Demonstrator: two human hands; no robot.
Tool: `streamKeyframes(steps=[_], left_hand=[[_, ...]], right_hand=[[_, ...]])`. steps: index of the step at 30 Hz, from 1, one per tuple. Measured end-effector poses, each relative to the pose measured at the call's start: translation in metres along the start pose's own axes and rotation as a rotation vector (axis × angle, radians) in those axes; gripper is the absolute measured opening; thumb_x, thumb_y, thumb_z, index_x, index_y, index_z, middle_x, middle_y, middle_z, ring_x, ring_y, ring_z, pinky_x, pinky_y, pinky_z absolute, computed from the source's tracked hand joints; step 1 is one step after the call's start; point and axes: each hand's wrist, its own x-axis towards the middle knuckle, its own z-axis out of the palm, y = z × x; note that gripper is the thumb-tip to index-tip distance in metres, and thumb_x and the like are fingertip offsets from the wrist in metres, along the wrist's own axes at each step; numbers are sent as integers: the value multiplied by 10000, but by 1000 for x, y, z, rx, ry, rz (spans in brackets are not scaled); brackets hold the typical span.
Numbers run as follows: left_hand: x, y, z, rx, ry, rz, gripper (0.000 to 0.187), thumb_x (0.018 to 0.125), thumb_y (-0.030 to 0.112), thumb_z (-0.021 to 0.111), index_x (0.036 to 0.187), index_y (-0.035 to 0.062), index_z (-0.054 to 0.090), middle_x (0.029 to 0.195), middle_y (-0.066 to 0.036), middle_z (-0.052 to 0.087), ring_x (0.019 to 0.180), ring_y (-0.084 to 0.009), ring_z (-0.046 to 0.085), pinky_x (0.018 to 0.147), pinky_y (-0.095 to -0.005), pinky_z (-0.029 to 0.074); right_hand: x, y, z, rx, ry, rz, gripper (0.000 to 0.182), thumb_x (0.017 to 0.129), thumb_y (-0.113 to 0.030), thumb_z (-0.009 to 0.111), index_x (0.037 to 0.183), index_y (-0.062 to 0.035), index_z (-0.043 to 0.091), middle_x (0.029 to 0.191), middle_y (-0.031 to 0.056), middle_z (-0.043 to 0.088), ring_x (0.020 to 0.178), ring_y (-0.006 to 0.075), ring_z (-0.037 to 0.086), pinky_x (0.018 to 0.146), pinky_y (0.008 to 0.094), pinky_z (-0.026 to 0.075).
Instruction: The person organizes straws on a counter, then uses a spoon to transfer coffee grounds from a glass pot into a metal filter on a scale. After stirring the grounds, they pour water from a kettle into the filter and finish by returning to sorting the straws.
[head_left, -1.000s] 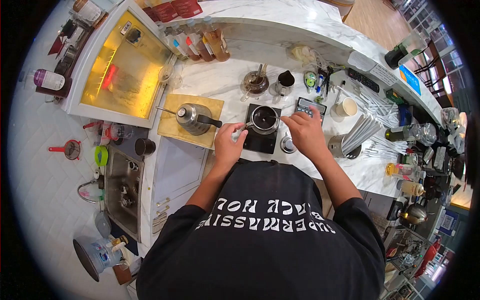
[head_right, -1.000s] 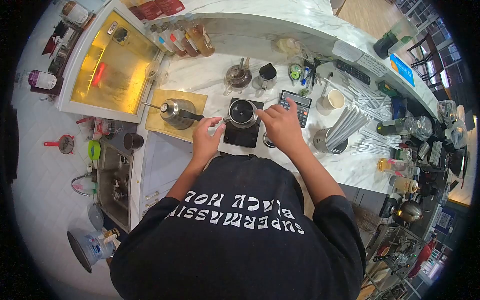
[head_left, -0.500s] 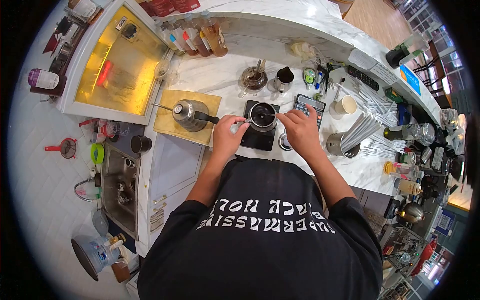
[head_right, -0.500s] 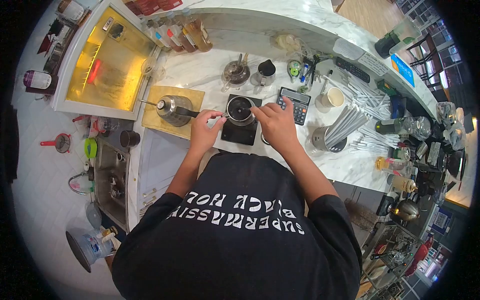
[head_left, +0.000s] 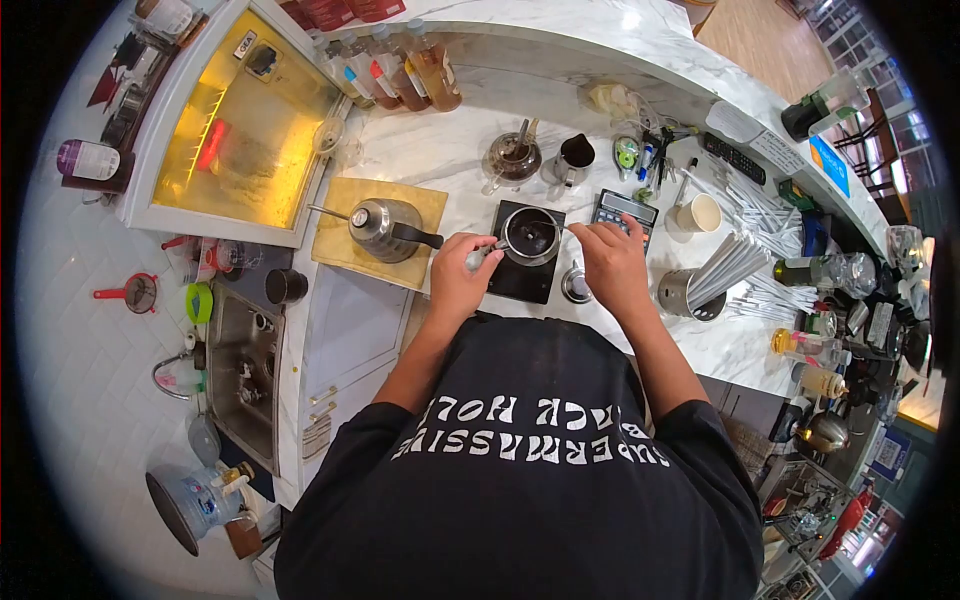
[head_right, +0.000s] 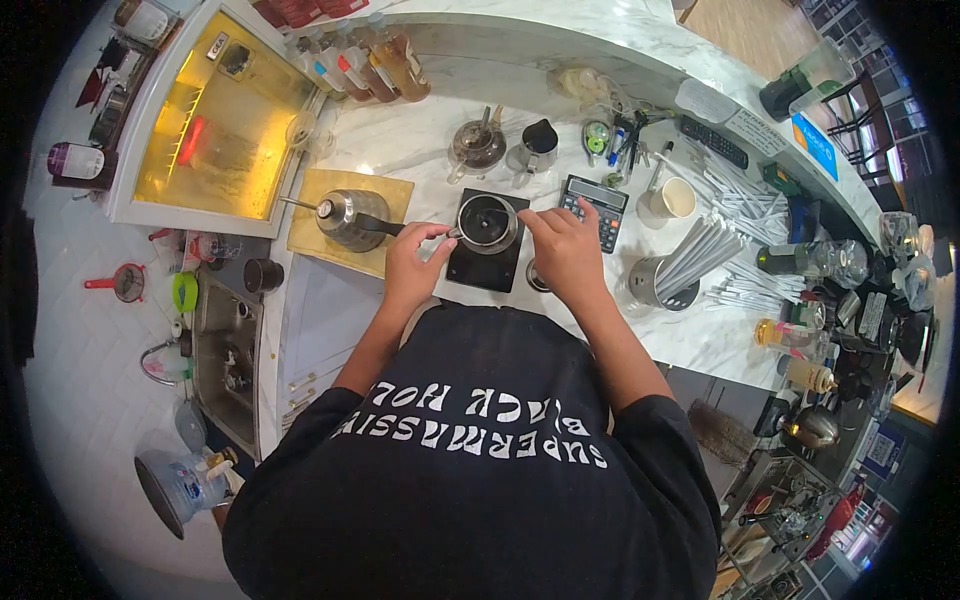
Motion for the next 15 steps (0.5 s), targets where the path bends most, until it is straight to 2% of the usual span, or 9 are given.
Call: streamKeyframes(steps=[2, 4, 6, 8, 12, 15], left_hand=[[-2, -1, 2, -13, -2, 4, 197, 899, 124, 820, 1059, 22, 769, 1029, -130, 746, 970, -269, 700, 887, -362, 533], [-5, -2, 5, 35, 41, 6, 207, 876, 146, 830, 1050, 55, 765, 1041, -116, 739, 1000, -320, 686, 891, -402, 532], [-6, -2, 8, 57, 53, 21, 206, 879, 159, 829, 1048, 62, 764, 1039, -114, 733, 1004, -326, 672, 900, -410, 521], [-6, -1, 7, 85, 71, 36, 205, 882, 172, 829, 1046, 69, 763, 1037, -111, 728, 1007, -332, 658, 909, -418, 511], [-9, 5, 6, 115, 91, 63, 207, 888, 186, 826, 1046, 73, 756, 1044, -111, 719, 1012, -346, 636, 919, -426, 497], [-9, 4, 5, 109, 102, 56, 214, 889, 188, 825, 1053, 71, 754, 1055, -113, 718, 1018, -346, 635, 919, -428, 496]], right_hand=[[-3, 0, -3, 52, 35, -41, 377, 810, 1, 692, 1165, -124, 717, 951, 14, 733, 977, 213, 713, 1075, 582, 432], [-4, -1, -4, 52, 38, -46, 365, 815, 0, 696, 1160, -120, 719, 955, 17, 736, 973, 212, 714, 1071, 576, 437], [-4, -4, -6, 51, 42, -53, 354, 821, -1, 701, 1155, -116, 720, 959, 20, 739, 970, 212, 714, 1066, 571, 443], [-2, -8, -10, 106, 72, 12, 253, 915, -18, 690, 1148, -107, 730, 932, 55, 733, 939, 245, 714, 1055, 515, 442], [-6, -6, -6, 144, 37, 61, 224, 938, -24, 680, 1141, -99, 737, 940, 61, 747, 931, 255, 719, 1055, 499, 457], [-6, -9, -12, 242, 114, 91, 214, 949, -26, 677, 1143, -90, 740, 927, 65, 762, 892, 267, 728, 1034, 495, 484]])
